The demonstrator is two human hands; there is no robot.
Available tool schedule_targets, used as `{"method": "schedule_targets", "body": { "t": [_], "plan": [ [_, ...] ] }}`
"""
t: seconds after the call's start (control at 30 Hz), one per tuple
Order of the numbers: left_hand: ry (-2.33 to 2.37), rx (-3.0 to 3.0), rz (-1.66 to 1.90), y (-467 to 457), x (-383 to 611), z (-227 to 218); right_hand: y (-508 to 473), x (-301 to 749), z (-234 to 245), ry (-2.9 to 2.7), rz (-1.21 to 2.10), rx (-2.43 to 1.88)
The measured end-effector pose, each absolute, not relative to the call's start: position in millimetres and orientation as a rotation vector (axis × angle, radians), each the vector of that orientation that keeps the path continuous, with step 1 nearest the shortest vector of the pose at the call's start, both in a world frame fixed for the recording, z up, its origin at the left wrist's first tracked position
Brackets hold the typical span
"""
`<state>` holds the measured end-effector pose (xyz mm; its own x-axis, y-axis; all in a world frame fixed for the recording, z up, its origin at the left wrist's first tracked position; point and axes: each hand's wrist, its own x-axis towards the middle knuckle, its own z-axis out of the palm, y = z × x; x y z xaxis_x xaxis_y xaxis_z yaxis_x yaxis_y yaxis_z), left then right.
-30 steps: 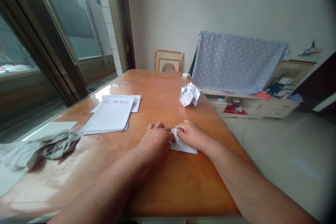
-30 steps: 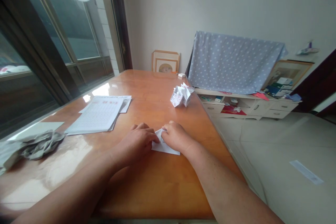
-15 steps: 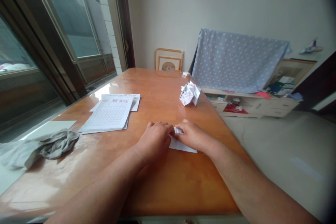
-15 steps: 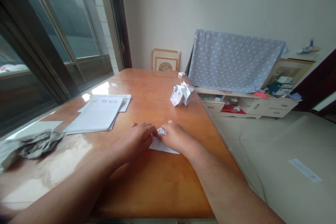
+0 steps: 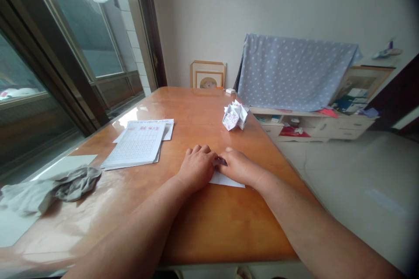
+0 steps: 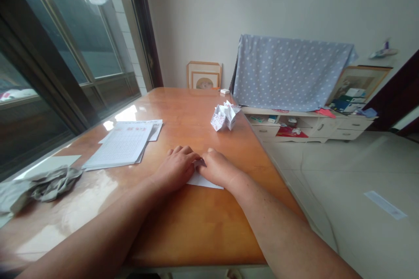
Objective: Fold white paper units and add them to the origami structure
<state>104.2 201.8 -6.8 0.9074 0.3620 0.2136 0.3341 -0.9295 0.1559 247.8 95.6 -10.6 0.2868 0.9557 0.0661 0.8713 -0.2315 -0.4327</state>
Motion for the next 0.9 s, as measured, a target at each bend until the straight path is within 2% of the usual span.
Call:
{"method": "schedule_targets", "body": {
  "t": [0.9],
  "plan": [
    [0.646,2.889,0.147,214,70,19,94,253,-20,-1.650,0.275,-2.148]
  ]
}}
